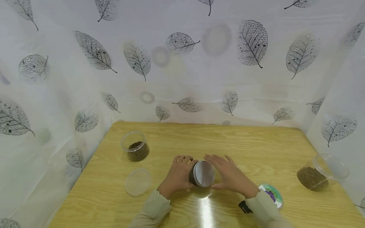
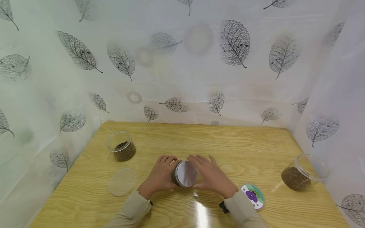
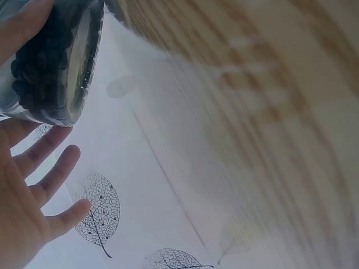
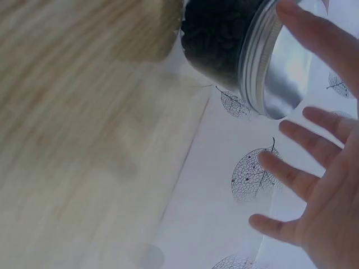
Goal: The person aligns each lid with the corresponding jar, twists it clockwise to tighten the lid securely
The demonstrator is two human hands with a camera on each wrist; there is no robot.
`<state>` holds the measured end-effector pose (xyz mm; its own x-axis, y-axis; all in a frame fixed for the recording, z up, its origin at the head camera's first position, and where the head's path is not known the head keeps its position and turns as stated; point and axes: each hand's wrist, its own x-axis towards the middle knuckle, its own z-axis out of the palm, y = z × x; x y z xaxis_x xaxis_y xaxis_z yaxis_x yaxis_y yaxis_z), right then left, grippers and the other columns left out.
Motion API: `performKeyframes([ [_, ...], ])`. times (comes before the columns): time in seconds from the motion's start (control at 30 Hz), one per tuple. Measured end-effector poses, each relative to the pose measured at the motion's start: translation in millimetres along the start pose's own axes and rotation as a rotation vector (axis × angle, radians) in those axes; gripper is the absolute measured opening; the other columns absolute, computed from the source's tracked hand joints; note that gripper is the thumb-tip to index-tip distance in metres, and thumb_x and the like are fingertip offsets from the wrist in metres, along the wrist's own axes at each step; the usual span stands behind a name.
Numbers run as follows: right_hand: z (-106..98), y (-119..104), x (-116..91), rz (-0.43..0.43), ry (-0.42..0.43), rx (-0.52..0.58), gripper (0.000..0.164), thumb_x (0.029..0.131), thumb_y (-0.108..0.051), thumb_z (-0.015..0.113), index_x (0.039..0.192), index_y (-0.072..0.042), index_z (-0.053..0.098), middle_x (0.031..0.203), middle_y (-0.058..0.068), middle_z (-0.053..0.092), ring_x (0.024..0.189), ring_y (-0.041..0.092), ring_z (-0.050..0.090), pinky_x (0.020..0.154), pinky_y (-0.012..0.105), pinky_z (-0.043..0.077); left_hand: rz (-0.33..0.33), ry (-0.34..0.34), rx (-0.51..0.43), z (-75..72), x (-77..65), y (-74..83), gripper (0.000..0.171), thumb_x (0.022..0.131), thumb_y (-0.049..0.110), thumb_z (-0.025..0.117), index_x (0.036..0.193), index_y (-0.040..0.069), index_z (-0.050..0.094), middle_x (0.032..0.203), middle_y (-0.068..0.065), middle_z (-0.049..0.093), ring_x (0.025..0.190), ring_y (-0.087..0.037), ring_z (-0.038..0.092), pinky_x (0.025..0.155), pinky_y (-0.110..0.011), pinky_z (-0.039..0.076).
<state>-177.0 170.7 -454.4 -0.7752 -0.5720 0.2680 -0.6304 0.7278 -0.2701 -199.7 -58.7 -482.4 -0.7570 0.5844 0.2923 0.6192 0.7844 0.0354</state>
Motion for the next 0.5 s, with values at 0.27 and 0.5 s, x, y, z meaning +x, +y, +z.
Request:
performKeyframes([
  [0.27, -3.0, -2.9, 9.2, -0.085, -0.099, 0.002, 0.104, 0.057, -0.040, 0.087, 0.144, -0.015, 0.036, 0.144, 0.004, 0.046, 0.131, 0.030, 0.043, 0.104, 0.066, 0.025, 0.001, -0.019, 0.031, 1.5, -0.1, -0.3, 0.086, 0.053, 0.060, 0.083, 0.125, 0.022, 0.055, 0.116, 0.002, 0.055, 0.109, -0.020, 0.052, 0.100, -0.041, 0.040],
  [0.5, 0.8, 1.6, 7.4, -0.048, -0.062, -0.040, 0.098, 0.056, -0.046, 0.085, 0.138, -0.012, 0.042, 0.133, 0.005, 0.055, 0.124, 0.027, 0.049, 0.103, 0.064, 0.028, 0.013, 0.024, 0.036, 1.6, 0.1, -1.0, 0.085, 0.050, 0.058, 0.084, 0.122, 0.021, 0.057, 0.113, 0.001, 0.056, 0.107, -0.020, 0.053, 0.098, -0.041, 0.041],
])
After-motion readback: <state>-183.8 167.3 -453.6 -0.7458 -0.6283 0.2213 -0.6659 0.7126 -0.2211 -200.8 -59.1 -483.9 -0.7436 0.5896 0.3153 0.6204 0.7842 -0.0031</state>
